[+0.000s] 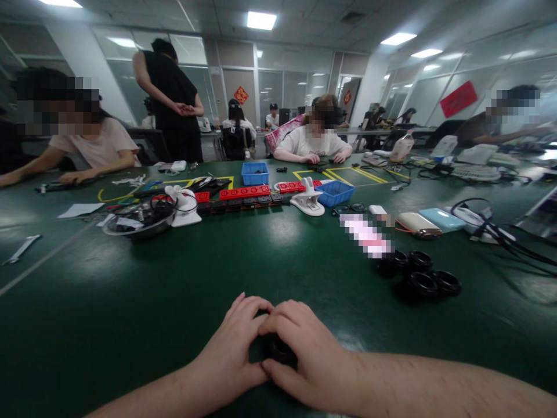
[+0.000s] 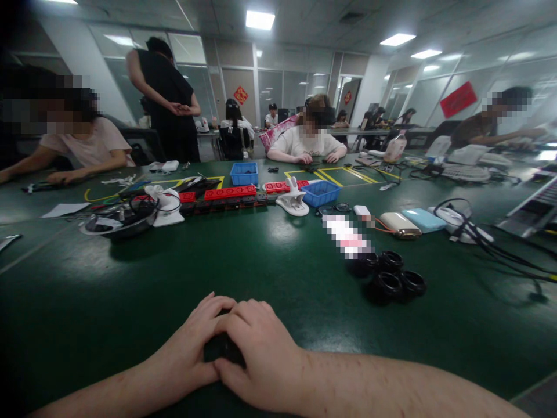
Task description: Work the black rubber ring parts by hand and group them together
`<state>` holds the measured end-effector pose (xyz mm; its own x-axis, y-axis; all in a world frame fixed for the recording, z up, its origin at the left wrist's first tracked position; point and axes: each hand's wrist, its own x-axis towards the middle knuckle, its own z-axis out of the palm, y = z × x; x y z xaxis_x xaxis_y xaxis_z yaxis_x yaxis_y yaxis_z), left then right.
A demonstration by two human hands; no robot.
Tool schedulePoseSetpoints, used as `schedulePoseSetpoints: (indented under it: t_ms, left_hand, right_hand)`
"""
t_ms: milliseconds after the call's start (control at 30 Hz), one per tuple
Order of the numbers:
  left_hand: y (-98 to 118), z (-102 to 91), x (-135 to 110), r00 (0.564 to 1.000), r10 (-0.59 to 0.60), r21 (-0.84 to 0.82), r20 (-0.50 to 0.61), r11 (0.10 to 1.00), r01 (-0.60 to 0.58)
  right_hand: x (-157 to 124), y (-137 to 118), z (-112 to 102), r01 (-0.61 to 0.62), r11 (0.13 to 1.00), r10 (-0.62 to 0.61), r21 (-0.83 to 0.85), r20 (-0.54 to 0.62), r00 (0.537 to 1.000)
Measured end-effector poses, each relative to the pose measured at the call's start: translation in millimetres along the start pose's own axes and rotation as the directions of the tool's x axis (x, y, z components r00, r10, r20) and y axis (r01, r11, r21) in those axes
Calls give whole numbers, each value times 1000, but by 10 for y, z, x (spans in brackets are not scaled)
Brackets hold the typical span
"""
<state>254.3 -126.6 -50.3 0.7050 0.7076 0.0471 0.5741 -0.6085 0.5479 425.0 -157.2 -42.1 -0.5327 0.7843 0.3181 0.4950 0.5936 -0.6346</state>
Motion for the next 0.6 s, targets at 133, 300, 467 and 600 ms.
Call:
schedulePoseSetpoints:
  t_ms: [133, 300, 467, 600]
  left_hand:
    - [37, -47, 10, 1000, 8, -12, 9, 1000, -8]
    - [55, -72, 14, 998, 19, -8, 57, 1000, -19]
    - [-26, -1, 4, 999, 35, 6, 5, 999, -35]
    - [-44, 1, 0, 998, 55, 12, 22, 998, -55]
  right_hand:
    - [-4, 2, -10, 162, 985, -159, 62, -45, 986]
    - [14, -21, -40, 348, 932, -343, 100, -63, 937]
    - [9, -32, -48, 277, 958, -274, 75, -40, 961]
    - [-18, -34, -15, 95, 995, -92, 38, -90, 992]
